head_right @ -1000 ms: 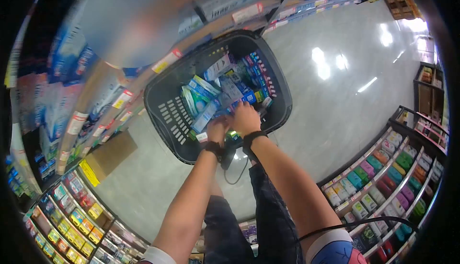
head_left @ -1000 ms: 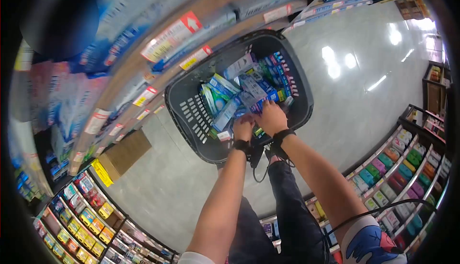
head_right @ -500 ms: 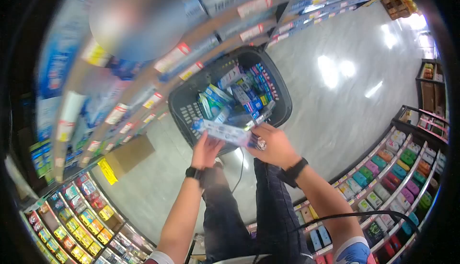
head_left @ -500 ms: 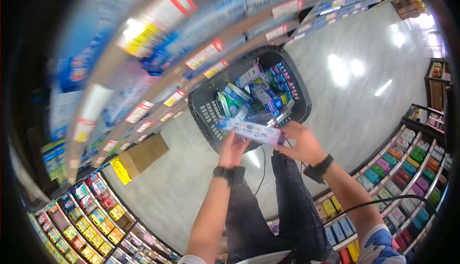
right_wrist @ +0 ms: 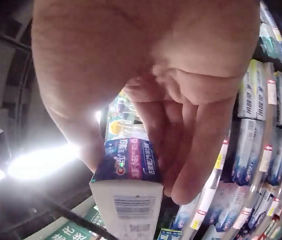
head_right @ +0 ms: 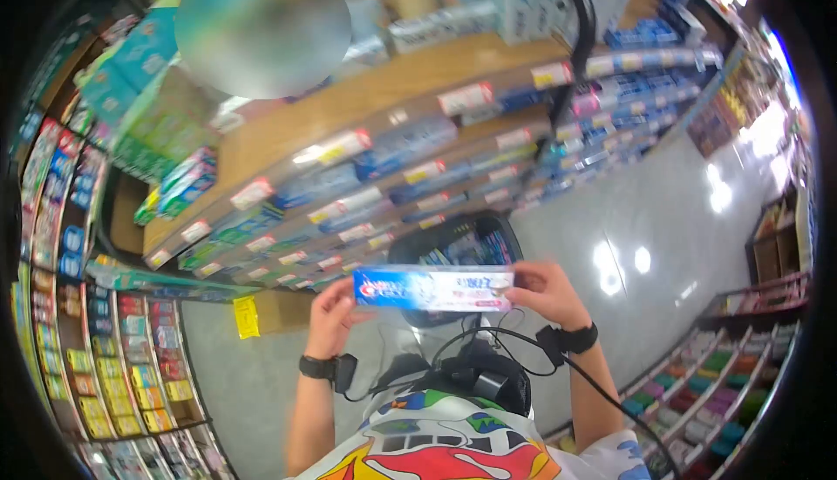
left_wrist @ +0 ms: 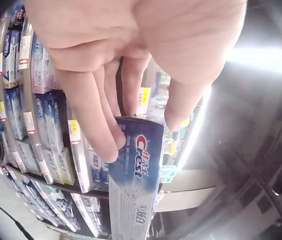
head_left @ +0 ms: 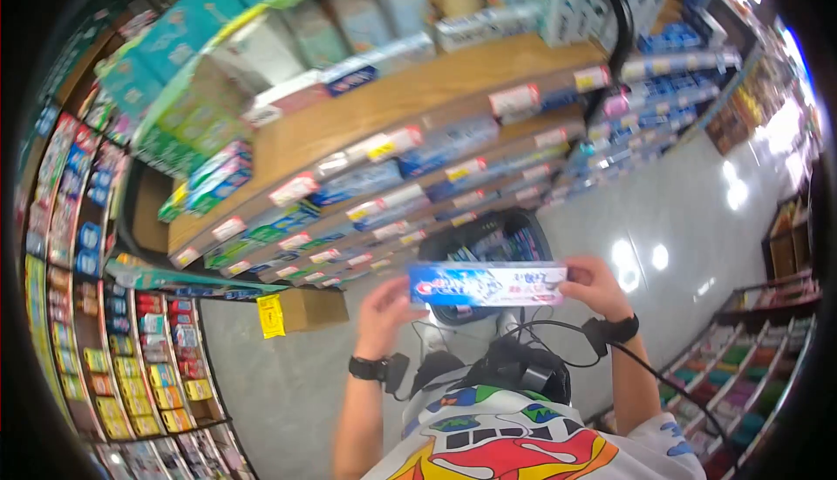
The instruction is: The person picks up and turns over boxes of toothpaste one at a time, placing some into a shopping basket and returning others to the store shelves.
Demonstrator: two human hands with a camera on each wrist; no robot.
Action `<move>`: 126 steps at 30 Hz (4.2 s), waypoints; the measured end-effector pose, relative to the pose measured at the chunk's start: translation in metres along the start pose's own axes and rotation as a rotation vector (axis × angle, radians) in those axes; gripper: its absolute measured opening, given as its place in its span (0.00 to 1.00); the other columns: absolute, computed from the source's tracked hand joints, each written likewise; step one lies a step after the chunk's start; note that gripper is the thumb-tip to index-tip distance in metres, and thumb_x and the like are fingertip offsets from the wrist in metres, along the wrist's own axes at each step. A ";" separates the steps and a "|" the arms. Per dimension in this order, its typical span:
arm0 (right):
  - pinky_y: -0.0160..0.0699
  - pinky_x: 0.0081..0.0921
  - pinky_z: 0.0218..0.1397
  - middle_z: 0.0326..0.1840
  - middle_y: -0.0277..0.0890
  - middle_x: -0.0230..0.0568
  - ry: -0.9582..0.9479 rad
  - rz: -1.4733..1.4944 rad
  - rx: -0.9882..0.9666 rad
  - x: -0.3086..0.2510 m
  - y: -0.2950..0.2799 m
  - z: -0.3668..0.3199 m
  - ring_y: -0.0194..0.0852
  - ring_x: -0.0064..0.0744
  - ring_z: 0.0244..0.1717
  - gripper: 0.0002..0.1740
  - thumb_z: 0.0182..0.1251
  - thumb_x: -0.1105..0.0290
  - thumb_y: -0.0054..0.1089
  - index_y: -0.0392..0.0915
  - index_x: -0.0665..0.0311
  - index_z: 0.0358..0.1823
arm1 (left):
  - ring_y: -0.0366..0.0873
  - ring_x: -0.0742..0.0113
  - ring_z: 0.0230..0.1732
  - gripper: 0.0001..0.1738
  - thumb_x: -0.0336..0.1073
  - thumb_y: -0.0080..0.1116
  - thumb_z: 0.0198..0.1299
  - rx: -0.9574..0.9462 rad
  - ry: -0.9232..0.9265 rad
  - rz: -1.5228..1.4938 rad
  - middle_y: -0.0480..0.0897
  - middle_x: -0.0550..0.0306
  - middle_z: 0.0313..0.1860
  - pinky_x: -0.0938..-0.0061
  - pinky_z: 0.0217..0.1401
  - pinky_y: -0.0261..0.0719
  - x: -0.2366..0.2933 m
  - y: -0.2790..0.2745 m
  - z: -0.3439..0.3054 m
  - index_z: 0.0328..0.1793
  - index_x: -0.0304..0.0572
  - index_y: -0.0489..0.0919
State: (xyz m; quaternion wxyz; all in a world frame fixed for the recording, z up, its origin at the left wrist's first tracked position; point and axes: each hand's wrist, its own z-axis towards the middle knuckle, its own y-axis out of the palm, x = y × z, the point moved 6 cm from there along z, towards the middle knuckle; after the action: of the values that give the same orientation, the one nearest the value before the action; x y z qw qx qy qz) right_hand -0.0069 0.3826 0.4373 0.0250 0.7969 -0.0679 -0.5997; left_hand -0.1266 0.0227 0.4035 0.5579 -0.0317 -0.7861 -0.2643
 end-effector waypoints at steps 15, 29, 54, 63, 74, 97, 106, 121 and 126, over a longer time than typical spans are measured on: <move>0.82 0.25 0.58 0.58 0.78 0.40 -0.213 -0.262 0.077 -0.036 0.061 0.058 0.82 0.27 0.54 0.23 0.69 0.74 0.68 0.78 0.71 0.64 | 0.84 0.63 0.56 0.23 0.25 0.60 0.70 0.304 0.206 0.102 0.84 0.47 0.59 0.67 0.61 0.86 0.012 -0.027 -0.025 0.70 0.25 0.75; 0.63 0.38 0.78 0.78 0.58 0.54 -0.520 -0.283 0.058 -0.018 -0.012 0.248 0.58 0.47 0.79 0.42 0.68 0.74 0.63 0.52 0.69 0.80 | 0.78 0.71 0.48 0.35 0.27 0.60 0.63 0.226 0.411 0.242 0.78 0.51 0.67 0.75 0.47 0.80 0.015 0.027 0.172 0.79 0.36 0.67; 0.79 0.36 0.64 0.62 0.79 0.50 -0.260 -0.187 0.267 0.089 -0.102 0.196 0.80 0.42 0.61 0.26 0.71 0.72 0.61 0.69 0.68 0.68 | 0.83 0.63 0.55 0.22 0.23 0.54 0.67 0.519 0.373 0.438 0.79 0.51 0.61 0.70 0.50 0.83 -0.055 0.006 0.138 0.68 0.35 0.72; 0.82 0.37 0.56 0.49 0.85 0.53 0.407 -0.501 0.378 0.318 -0.170 0.065 0.85 0.46 0.53 0.19 0.69 0.68 0.65 0.77 0.70 0.57 | 0.85 0.65 0.48 0.15 0.31 0.56 0.72 0.249 -0.481 0.509 0.84 0.53 0.54 0.72 0.43 0.85 -0.338 -0.024 0.130 0.62 0.39 0.76; 0.81 0.46 0.57 0.52 0.79 0.54 0.336 -0.884 0.285 0.499 -0.099 0.184 0.80 0.56 0.55 0.25 0.62 0.60 0.70 0.76 0.70 0.53 | 0.85 0.44 0.53 0.15 0.38 0.55 0.70 0.060 -0.435 1.004 0.87 0.37 0.49 0.60 0.58 0.80 -0.602 -0.058 0.224 0.54 0.35 0.84; 0.77 0.23 0.40 0.40 0.82 0.40 0.323 -0.033 0.154 0.357 -0.122 0.102 0.81 0.22 0.40 0.23 0.68 0.65 0.67 0.75 0.74 0.58 | 0.83 0.55 0.58 0.25 0.43 0.56 0.76 0.111 -0.539 -0.122 0.81 0.49 0.61 0.55 0.59 0.87 -0.396 -0.034 0.183 0.70 0.34 0.72; 0.82 0.28 0.56 0.58 0.79 0.44 0.051 0.093 0.262 0.116 -0.077 0.064 0.81 0.29 0.54 0.28 0.68 0.79 0.65 0.71 0.70 0.69 | 0.81 0.64 0.60 0.22 0.30 0.61 0.70 -0.061 -0.231 0.109 0.82 0.51 0.59 0.62 0.62 0.85 -0.144 0.019 0.138 0.69 0.31 0.74; 0.76 0.34 0.70 0.71 0.70 0.43 -0.439 -0.066 0.058 -0.051 -0.055 0.219 0.68 0.35 0.72 0.32 0.66 0.78 0.68 0.68 0.69 0.71 | 0.70 0.47 0.74 0.32 0.36 0.71 0.61 0.391 0.650 0.854 0.74 0.40 0.71 0.58 0.79 0.63 0.043 0.034 0.183 0.69 0.28 0.75; 0.77 0.35 0.69 0.72 0.69 0.44 -0.472 -0.254 -0.049 -0.041 -0.056 0.283 0.68 0.37 0.73 0.32 0.66 0.73 0.70 0.69 0.70 0.70 | 0.67 0.46 0.77 0.32 0.36 0.70 0.61 0.376 0.590 0.732 0.72 0.37 0.75 0.59 0.80 0.61 0.019 0.013 0.193 0.69 0.28 0.74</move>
State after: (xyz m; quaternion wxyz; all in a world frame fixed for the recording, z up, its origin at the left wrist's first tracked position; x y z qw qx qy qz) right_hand -0.2855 0.4558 0.3907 -0.0478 0.6362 0.0434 -0.7689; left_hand -0.2951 0.1168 0.3792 0.8083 -0.1284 -0.5663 0.0972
